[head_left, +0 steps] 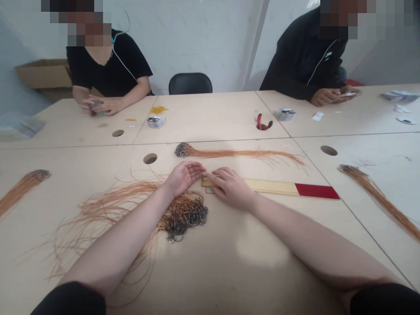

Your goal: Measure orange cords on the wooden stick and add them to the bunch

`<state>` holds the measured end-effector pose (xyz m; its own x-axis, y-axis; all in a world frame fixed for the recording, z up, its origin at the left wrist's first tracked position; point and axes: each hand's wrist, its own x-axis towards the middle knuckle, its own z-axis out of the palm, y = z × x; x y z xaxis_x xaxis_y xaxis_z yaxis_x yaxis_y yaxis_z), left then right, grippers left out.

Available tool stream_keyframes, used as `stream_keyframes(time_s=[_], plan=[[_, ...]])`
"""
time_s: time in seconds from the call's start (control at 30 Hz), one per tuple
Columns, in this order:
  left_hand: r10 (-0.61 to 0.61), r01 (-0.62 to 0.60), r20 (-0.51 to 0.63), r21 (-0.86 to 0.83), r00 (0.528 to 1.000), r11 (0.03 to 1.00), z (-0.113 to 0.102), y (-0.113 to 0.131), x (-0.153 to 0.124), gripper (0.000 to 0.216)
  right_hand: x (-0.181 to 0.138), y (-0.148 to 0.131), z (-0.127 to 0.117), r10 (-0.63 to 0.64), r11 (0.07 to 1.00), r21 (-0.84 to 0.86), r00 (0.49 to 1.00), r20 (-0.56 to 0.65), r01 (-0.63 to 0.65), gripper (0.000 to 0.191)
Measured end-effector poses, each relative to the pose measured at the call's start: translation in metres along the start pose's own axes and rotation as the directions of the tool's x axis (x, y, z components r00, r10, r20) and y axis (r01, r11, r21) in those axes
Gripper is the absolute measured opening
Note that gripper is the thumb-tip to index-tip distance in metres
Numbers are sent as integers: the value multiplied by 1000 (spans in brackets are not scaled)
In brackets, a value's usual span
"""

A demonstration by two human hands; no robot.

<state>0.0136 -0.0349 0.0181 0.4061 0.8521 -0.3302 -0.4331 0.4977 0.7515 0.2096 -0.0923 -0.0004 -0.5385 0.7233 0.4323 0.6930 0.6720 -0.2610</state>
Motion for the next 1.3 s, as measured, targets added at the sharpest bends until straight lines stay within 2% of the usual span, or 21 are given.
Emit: stream_keyframes(time_s=[0.23,0.5,0.97,1.1,1.3], plan=[[-10,10,-12,11,1000,1000,0,0,1,26,0,1,2,27,999,-47,1000,6,-26,23],[-4,4,-8,98,1000,995,1,2,-2,24,0,4,5,9,997,-77,999,41,-6,28],[11,-14,20,146,1000,989,-1,0,-2,20,0,5,5,-53,997,53,996,-69,57,32],[29,-38,77,119,997,992,0,1,-6,18,0,4,3,-54,997,54,993,-101,60,34],[78,-74,210,-27,975,997,1,11,-18,20,0,4,3,-20,1000,15,989,-143,22,37]])
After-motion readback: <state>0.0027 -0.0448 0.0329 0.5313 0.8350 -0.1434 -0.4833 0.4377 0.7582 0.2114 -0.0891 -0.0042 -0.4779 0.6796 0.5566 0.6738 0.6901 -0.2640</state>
